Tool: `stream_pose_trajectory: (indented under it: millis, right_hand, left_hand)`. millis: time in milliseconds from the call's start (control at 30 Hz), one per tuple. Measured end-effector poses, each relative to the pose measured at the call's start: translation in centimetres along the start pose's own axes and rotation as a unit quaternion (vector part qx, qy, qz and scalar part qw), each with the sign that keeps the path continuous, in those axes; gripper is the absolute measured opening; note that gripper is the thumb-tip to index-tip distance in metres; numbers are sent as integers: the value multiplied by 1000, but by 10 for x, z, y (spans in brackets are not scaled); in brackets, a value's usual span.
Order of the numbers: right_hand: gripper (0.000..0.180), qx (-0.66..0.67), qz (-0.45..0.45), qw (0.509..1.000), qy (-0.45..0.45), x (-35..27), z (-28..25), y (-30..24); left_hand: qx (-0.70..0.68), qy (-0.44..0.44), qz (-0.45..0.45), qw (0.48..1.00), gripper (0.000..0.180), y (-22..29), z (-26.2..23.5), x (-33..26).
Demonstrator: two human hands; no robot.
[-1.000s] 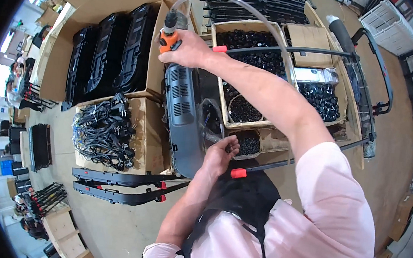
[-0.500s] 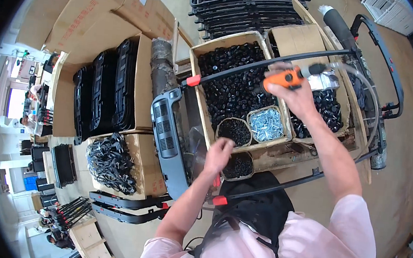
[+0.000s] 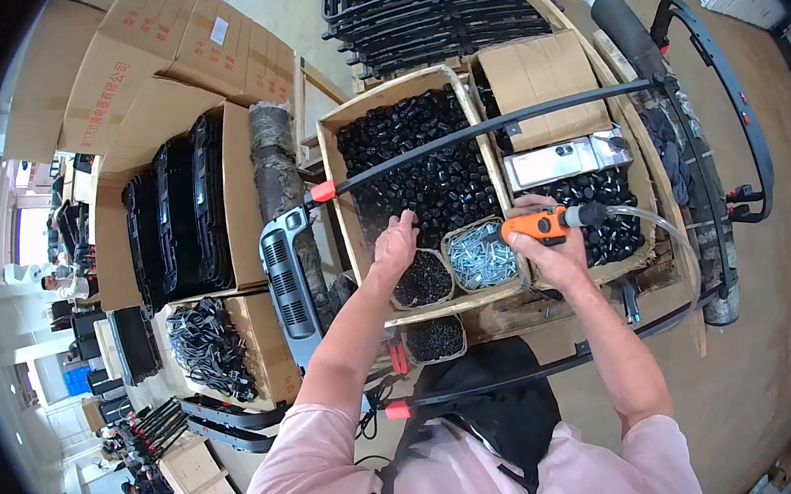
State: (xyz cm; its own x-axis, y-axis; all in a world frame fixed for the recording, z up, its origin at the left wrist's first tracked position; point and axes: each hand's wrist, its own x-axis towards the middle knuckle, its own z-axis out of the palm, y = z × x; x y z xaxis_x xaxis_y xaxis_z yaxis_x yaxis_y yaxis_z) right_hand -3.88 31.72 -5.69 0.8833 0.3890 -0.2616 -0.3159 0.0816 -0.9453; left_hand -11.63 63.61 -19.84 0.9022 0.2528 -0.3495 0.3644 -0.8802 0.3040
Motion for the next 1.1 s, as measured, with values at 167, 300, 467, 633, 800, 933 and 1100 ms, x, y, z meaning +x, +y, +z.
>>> stream_pose_trajectory:
  millis: [167, 300, 467, 633, 800, 933, 1100]
  right_hand:
    - [55, 31, -22, 999, -8, 39, 50, 30]
    - [51, -46, -5, 999, 9, 85, 74, 89]
    - [38, -259, 74, 963, 0, 125, 93, 129]
    - [24, -614, -11, 750, -247, 89, 76, 115]
    - [29, -622, -157, 699, -316, 49, 83, 135]
    - [30, -615, -147, 713, -304, 43, 89, 144]
    - [16, -606, -134, 734, -276, 49, 86, 151]
  left_hand:
    - [-260, 110, -29, 959, 25, -15, -14, -9]
    - [-661, 32, -127, 739, 34, 6, -39, -42]
    - [-858, -24, -82, 506, 31, 9, -51, -118]
    - [-880, -7, -113, 460, 34, 17, -45, -182]
    - [-882, -25, -118, 456, 34, 14, -28, -213]
    - [-861, -46, -123, 491, 32, 15, -24, -224]
    - [-843, -50, -131, 520, 32, 11, -24, -234]
